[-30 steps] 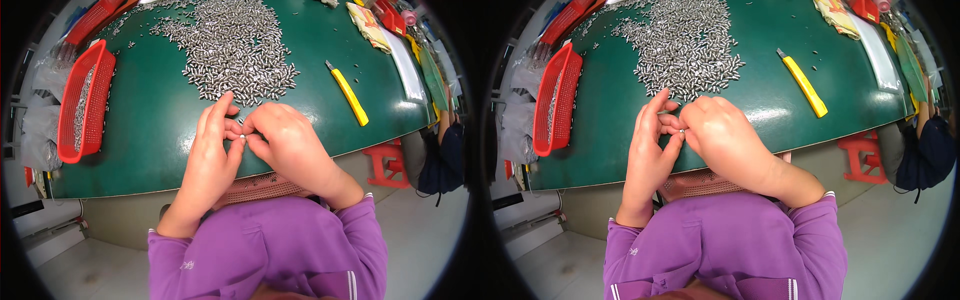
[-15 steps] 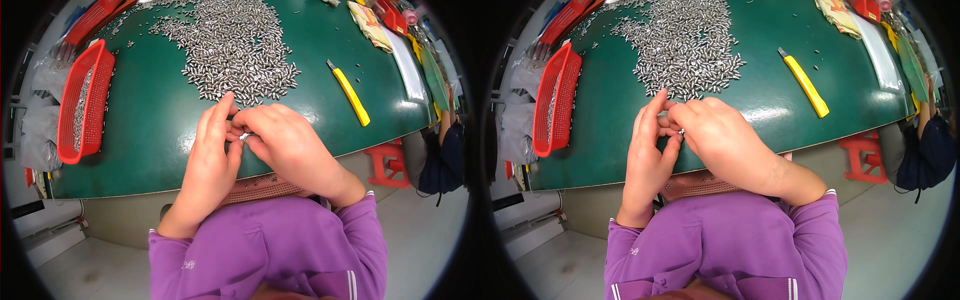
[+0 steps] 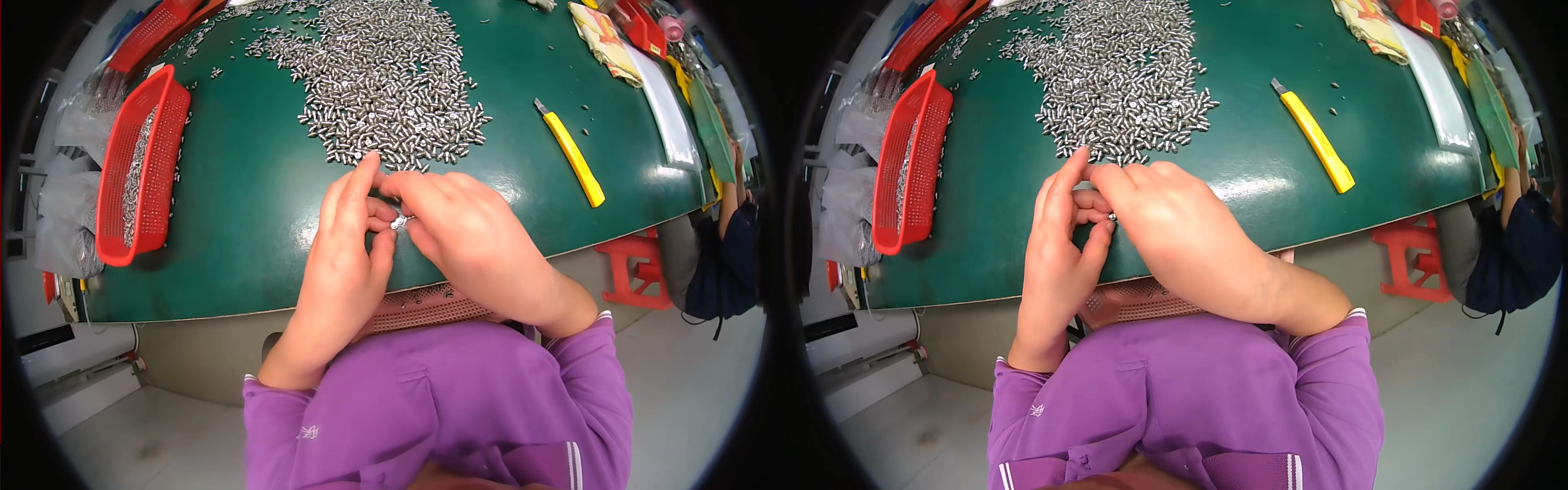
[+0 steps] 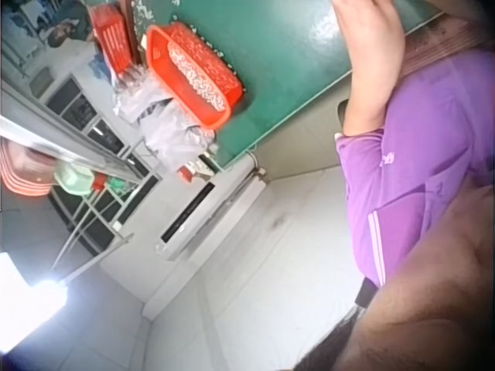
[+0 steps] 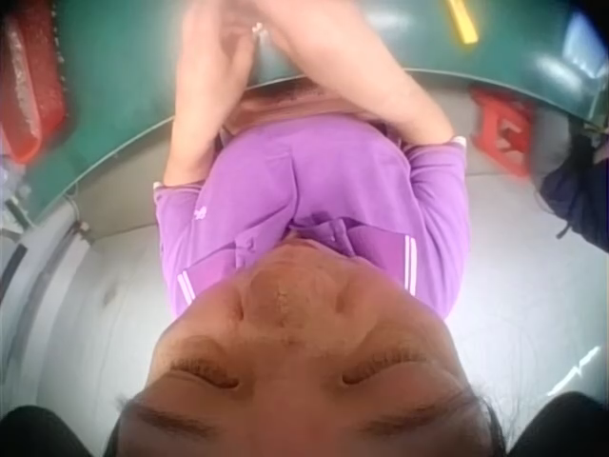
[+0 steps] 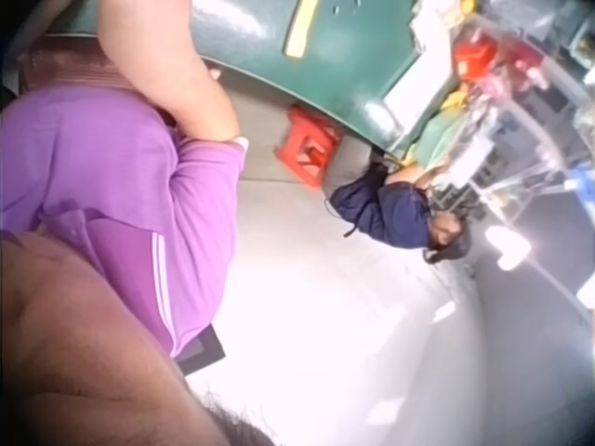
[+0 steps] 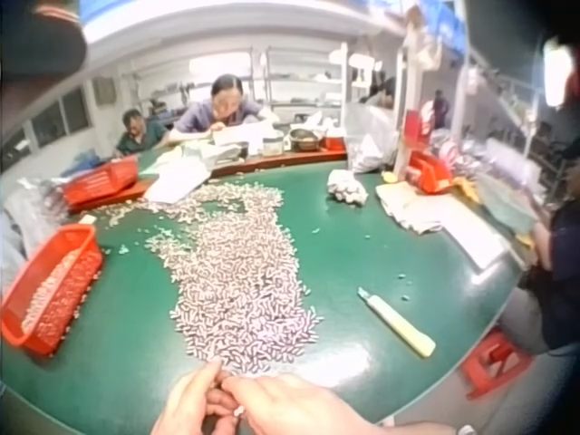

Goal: Sorting or inspecting small metal components on a workbench in a manufacturing environment.

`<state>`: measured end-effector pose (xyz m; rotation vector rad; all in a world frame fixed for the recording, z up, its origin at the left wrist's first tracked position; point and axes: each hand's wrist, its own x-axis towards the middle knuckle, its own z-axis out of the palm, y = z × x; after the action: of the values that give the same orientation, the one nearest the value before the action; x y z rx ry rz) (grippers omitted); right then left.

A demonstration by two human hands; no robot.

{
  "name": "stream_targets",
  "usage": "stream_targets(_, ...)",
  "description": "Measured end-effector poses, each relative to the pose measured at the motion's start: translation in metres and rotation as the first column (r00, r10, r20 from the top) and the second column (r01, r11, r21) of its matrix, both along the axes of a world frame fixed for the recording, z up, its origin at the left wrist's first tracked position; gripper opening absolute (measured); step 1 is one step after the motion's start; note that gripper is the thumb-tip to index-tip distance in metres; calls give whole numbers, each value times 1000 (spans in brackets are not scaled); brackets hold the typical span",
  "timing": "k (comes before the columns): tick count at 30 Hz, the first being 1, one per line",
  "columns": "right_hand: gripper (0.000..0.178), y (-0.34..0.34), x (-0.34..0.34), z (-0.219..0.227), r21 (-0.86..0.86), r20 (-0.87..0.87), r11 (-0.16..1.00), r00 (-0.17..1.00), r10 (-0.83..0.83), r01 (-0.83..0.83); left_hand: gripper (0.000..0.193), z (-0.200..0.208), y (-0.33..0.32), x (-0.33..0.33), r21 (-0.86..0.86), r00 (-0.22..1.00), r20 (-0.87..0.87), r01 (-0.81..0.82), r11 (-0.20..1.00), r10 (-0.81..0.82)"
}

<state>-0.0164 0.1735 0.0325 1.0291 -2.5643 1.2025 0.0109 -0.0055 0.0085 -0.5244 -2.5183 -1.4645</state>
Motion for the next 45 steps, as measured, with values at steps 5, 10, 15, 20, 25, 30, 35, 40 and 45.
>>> stream_targets(5, 37, 1, -3, -2, -16, 2, 999, 1000, 31, -31, 82, 0, 0, 1, 3, 1000, 3, -14, 1000, 14)
stream_targets(10, 30, 1, -6, -1, -32, 84, 999, 995, 45, -43, 81, 0, -7, 1, -17, 1000, -3, -1, 1000, 1)
stream_targets(15, 24, 0, -8, -4, 1, 65, 999, 997, 45, -45, 75, 1, -12, 2, -65, 997, 4, -78, 995, 78)
stream_targets(20, 18, 3, 1, -7, 65, 69, 996, 996, 64, -68, 69, 2, -11, -2, -101, 994, -24, -112, 989, 110)
stream_targets(25, 19, 24, 28, -1, 89, 130, 977, 974, 183, -195, 67, 2, -6, -8, -187, 988, -29, -156, 970, 153)
stream_targets(30, 19, 35, 29, 3, 31, 119, 977, 971, 206, -211, 71, 4, 5, -15, -263, 991, -60, -131, 956, 119)
stream_targets(35, 22, 28, -13, -5, 43, -90, 991, 989, -119, 123, 68, 4, 14, -22, -198, 995, -27, -99, 975, 96)
stream_targets(40, 21, 19, -25, -11, 146, -99, 974, 982, -162, 175, 65, -2, 14, -26, -205, 994, -50, -104, 973, 96)
stream_targets(45, 18, 16, -25, -10, 114, -95, 983, 986, -136, 147, 67, 0, 11, -22, -199, 995, -35, -94, 975, 89)
